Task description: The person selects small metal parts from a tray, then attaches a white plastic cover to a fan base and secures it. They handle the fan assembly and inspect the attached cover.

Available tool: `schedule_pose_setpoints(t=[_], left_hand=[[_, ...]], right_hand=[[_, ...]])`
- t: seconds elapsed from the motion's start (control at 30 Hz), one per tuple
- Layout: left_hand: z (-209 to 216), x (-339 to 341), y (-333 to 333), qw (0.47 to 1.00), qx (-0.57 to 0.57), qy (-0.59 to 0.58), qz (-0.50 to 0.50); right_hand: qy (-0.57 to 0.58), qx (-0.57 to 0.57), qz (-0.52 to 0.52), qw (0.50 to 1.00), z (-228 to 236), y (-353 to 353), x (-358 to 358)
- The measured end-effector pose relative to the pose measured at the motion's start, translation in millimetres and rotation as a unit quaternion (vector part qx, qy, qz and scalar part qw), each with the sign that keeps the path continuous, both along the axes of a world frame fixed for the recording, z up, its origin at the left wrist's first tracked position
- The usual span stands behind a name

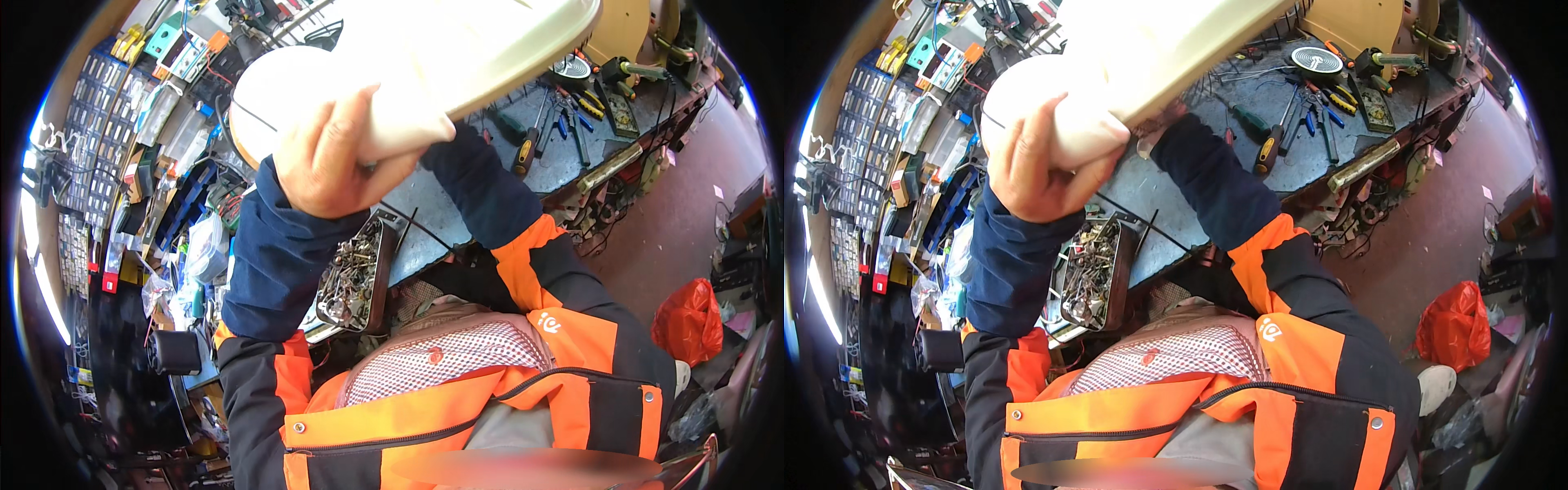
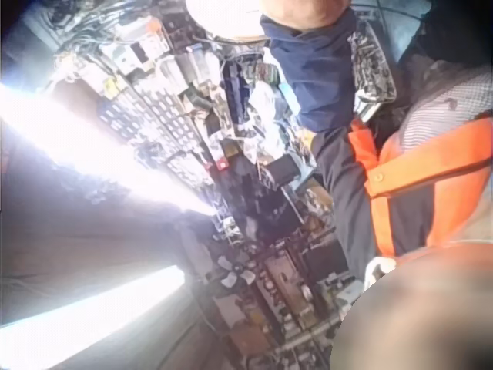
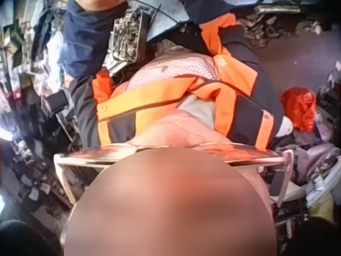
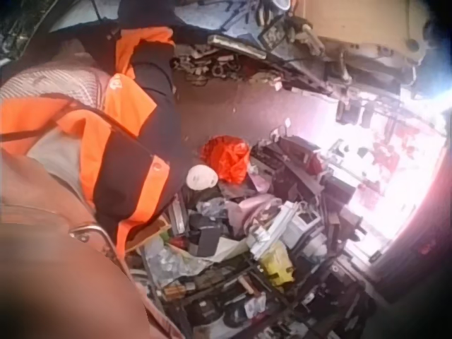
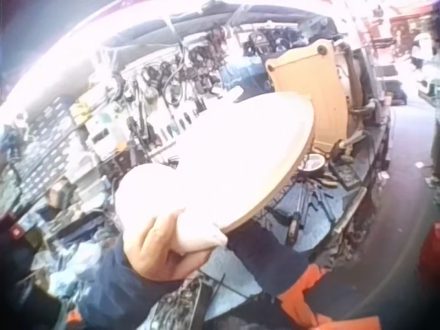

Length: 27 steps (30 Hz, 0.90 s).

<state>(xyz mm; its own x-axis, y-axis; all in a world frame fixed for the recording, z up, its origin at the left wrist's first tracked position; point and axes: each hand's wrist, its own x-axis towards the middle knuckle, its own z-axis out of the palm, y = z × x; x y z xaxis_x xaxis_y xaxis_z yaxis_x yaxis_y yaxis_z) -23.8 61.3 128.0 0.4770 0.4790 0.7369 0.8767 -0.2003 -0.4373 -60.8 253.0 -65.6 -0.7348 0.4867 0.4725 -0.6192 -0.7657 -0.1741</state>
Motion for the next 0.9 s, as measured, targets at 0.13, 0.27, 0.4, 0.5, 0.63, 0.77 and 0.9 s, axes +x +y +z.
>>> schedule_pose_setpoints(t=[0.13, 0.27, 0.4, 0.5, 0.63, 0.77, 0.9], left_hand=[[8.6, 0.0, 1.9, 0.999, 0.027, -0.029, -0.008], [10.5, -2.9, 6.7, 0.999, 0.033, -0.016, -0.031], [10.8, 7.0, -0.8, 1.000, 0.010, -0.024, 0.003], [7.2, 3.3, 1.7, 0.999, 0.014, -0.046, -0.009], [-2.2, 14.7, -0.5, 0.996, -0.015, -0.085, 0.009], [-13.2, 9.9, -4.9, 0.996, 0.007, -0.087, 0.021], [-7.9, 3.2, 2.0, 0.998, 0.019, -0.065, -0.009]], right_hand=[[-0.041, 0.024, -0.058, 0.997, 5.2, -3.5, -2.8], [-0.086, 0.056, -0.111, 0.989, 6.7, -7.3, -2.5], [-0.119, 0.082, -0.158, 0.977, 10.6, -11.1, -10.4], [-0.149, 0.112, -0.203, 0.961, 9.0, -9.1, -13.3], [-0.243, 0.226, -0.373, 0.866, -1.9, 10.2, -10.0], [-0.389, 0.389, -0.641, 0.535, -42.5, 57.8, -2.5], [-0.439, 0.465, -0.669, 0.380, -88.3, 133.3, -13.3]])
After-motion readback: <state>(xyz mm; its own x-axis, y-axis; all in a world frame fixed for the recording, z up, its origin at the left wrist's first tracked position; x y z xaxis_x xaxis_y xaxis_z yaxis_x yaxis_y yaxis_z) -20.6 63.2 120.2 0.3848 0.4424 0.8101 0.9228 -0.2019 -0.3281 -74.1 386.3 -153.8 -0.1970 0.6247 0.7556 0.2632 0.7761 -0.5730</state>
